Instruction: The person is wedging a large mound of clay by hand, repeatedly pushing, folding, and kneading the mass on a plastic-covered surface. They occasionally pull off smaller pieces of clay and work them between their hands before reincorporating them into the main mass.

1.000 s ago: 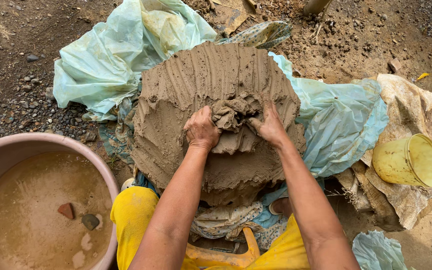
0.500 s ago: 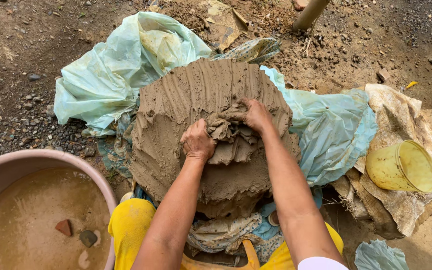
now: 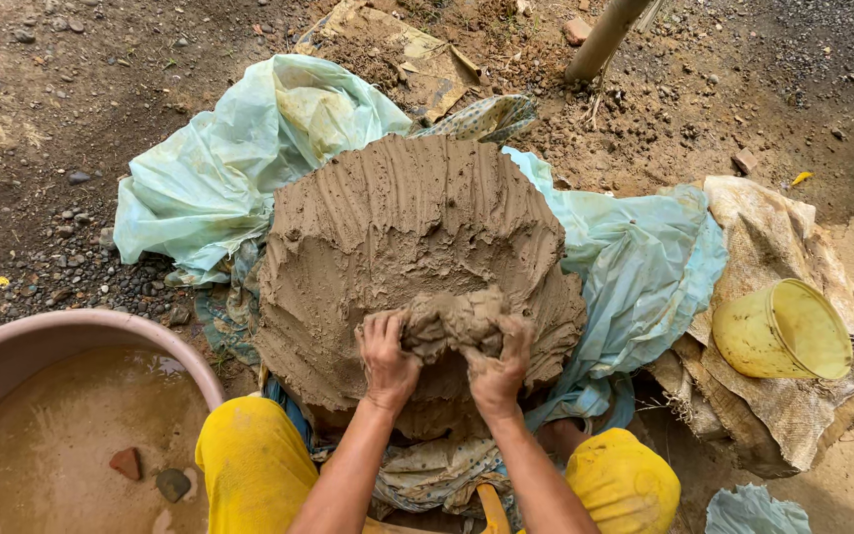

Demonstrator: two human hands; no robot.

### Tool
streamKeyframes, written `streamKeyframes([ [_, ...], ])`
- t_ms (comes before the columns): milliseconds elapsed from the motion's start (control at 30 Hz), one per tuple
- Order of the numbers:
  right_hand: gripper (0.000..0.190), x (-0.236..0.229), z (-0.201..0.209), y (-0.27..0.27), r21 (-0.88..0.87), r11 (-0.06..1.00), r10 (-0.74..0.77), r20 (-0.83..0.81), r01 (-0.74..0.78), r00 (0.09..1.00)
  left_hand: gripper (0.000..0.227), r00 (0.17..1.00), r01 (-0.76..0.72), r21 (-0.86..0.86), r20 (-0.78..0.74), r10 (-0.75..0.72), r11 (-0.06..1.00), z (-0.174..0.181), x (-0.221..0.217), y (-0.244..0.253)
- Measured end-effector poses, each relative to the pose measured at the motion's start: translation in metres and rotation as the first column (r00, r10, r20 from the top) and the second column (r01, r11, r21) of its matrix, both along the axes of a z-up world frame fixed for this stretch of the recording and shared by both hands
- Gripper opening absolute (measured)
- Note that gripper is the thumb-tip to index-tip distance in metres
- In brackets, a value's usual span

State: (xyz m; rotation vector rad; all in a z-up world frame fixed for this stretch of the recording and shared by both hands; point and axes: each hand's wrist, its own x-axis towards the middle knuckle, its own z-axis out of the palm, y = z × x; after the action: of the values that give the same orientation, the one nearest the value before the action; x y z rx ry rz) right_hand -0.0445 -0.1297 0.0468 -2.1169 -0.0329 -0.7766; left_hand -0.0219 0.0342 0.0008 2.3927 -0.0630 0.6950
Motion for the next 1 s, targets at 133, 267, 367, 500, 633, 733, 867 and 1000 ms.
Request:
streamKeyframes([
  [133, 0.053, -0.056, 0.011, 0.0, 0.179, 0.976, -0.111, -0.099, 0.127, 0.989, 0.061, 0.951, 0.299, 0.023, -0.089, -0.296, 0.954, 0.087, -0.022, -0.001],
  [267, 0.048, -0.064, -0.034, 0.011, 0.943, 0.322, 0.194, -0.153, 0.085, 0.969, 0.038, 0.958, 0.283, 0.52, -0.119, -0.259, 0.806, 0.115, 0.009, -0.066],
  [367, 0.049, -0.037, -0.092, -0.031, 0.226, 0.964, 0.243, -0.512, -0.143, 0.824, 0.064, 0.983, 0.177, 0.759, -0.102, -0.154, 0.627, 0.104, 0.0, -0.081],
  [500, 0.053, -0.024, -0.105, -0.102, -0.262, 0.958, -0.105, -0.689, -0.112, 0.717, 0.095, 0.824, 0.552, 0.415, -0.405, -0.397, 0.723, 0.105, -0.054, -0.073],
  [633, 0.048, 0.024, -0.039, -0.099, 0.374, 0.923, 0.299, -0.538, -0.094, 0.788, 0.09, 0.674, 0.676, 0.029, -0.426, -0.603, 0.736, 0.143, -0.057, -0.057],
  [733, 0.07, 0.013, -0.002, -0.056, 0.677, 0.714, 0.597, -0.455, -0.179, 0.66, 0.078, 0.716, 0.184, -0.506, -0.518, -0.468, 0.843, 0.165, -0.024, -0.045],
  [867, 0.104, 0.006, 0.028, -0.046, 0.624, 0.779, 0.555, -0.635, -0.068, 0.537, 0.138, 0.71, 0.145, -0.063, -0.688, -0.149, 0.987, 0.152, 0.013, -0.023],
  [1000, 0.129, -0.033, -0.009, -0.04, 0.156, 0.906, 0.405, -0.584, -0.392, 0.704, 0.146, 0.617, 0.263, 0.003, -0.769, -0.166, 0.965, 0.079, -0.04, -0.007],
])
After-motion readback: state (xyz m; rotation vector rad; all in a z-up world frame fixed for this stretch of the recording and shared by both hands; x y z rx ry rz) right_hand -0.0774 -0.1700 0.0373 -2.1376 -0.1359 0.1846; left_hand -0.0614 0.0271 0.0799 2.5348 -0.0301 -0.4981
